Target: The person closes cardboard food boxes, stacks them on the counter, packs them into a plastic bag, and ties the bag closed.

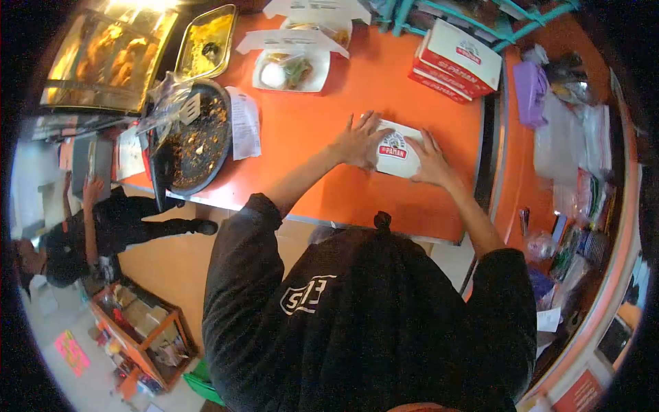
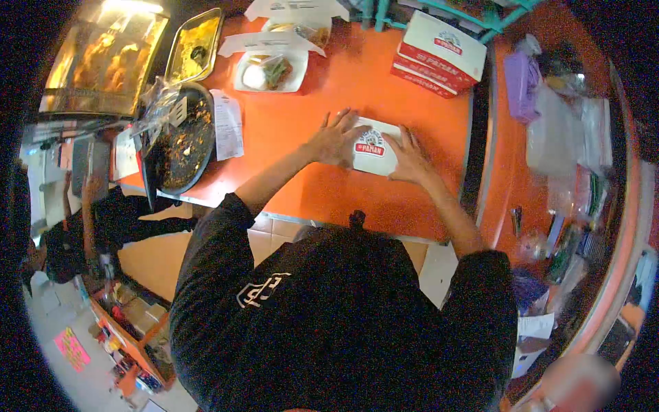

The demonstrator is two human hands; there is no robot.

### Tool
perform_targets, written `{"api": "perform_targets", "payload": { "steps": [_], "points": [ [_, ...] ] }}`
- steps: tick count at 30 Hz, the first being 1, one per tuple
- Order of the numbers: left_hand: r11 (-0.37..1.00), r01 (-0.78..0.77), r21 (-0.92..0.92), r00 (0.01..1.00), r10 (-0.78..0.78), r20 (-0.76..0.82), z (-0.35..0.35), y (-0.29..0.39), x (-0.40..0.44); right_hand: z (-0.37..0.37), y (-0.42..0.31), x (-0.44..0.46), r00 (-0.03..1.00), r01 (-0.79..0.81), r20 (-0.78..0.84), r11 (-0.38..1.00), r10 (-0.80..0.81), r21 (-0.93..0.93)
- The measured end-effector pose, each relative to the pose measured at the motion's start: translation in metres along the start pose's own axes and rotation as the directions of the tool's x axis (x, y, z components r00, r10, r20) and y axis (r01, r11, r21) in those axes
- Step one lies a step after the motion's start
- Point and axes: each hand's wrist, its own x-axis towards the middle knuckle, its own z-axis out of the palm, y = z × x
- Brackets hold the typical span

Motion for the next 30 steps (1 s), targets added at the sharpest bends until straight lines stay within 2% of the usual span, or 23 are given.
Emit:
{"api": "perform_targets", "payload": {
  "steps": [4, 6, 8, 9, 11, 13, 17, 19, 20, 21, 22, 23, 24, 25, 27, 28, 30],
  "points": [
    [0.995, -0.072, 0.069, 0.996, 0.068, 0.064, 0.000, 0.008, 0.005, 0.010, 0.007, -0.003, 0.993, 0.075, -0.084, 0.997, -0.077, -0.021],
    [0.985, -0.173, 0.009, 0.983, 0.173, -0.055, 0.004, -0.003, 0.008, 0.006, 0.006, -0.003, 0.983, 0.116, -0.140, 0.993, -0.115, -0.002],
    [0.975, -0.222, -0.010, 0.973, 0.220, -0.072, 0.005, -0.008, 0.008, -0.006, 0.003, -0.004, 0.999, 0.034, 0.009, 0.996, -0.035, 0.080],
    [0.971, -0.240, 0.000, 0.966, 0.239, -0.095, 0.004, -0.007, 0.006, 0.000, 0.006, -0.004, 1.000, 0.026, 0.007, 0.996, -0.027, 0.085],
    [0.964, -0.266, 0.012, 0.957, 0.265, -0.115, 0.005, -0.004, 0.000, 0.020, 0.014, -0.004, 0.975, 0.141, -0.175, 0.990, -0.135, 0.019],
    [0.957, -0.275, 0.096, 0.927, 0.290, -0.237, 0.008, -0.001, -0.007, 0.030, 0.016, -0.011, 0.961, 0.171, -0.220, 0.985, -0.165, 0.007],
    [0.969, -0.202, 0.143, 0.964, 0.222, -0.145, 0.019, 0.016, -0.019, 0.046, 0.021, -0.026, 0.911, 0.250, -0.324, 0.967, -0.255, -0.058],
    [0.979, -0.202, -0.025, 0.944, 0.188, -0.273, 0.038, 0.014, -0.013, 0.057, 0.015, -0.029, 0.903, 0.200, -0.381, 0.979, -0.198, -0.035],
    [0.972, -0.234, -0.019, 0.932, 0.219, -0.290, 0.042, 0.015, -0.009, 0.056, 0.016, -0.029, 0.886, 0.166, -0.436, 0.986, -0.157, -0.016],
    [0.980, -0.195, -0.026, 0.930, 0.176, -0.324, 0.043, 0.020, -0.011, 0.046, 0.013, -0.037, 0.890, 0.125, -0.404, 0.966, -0.209, -0.226],
    [0.987, -0.158, -0.034, 0.925, 0.136, -0.356, 0.042, 0.025, -0.011, 0.030, 0.023, -0.043, 0.889, 0.086, -0.420, 0.968, -0.182, -0.237],
    [0.980, -0.196, -0.024, 0.914, 0.174, -0.366, 0.039, 0.028, -0.007, 0.012, 0.036, -0.046, 0.806, 0.116, -0.571, 0.988, -0.154, -0.102],
    [0.987, -0.158, -0.039, 0.925, 0.134, -0.357, 0.038, 0.032, -0.004, -0.009, 0.048, -0.048, 0.704, 0.177, -0.702, 0.984, -0.110, 0.023],
    [0.992, -0.111, -0.057, 0.936, 0.085, -0.341, 0.038, 0.038, -0.001, -0.058, 0.055, -0.056, 0.653, 0.004, -0.726, 0.958, 0.215, 0.288],
    [0.996, -0.090, -0.018, 0.936, 0.079, -0.342, 0.042, 0.050, 0.009, -0.094, 0.166, -0.052, 0.273, -0.244, -0.893, 0.923, 0.359, 0.297],
    [0.999, -0.047, 0.019, 0.937, 0.050, -0.345, 0.044, 0.055, 0.015, -0.118, 0.205, -0.054, 0.090, -0.403, -0.957, 0.889, 0.277, 0.219],
    [0.999, -0.032, 0.033, 0.932, 0.042, -0.359, 0.047, 0.064, 0.022, -0.145, 0.281, -0.055, 0.043, -0.510, -0.949, 0.824, 0.313, 0.249]
  ]
}}
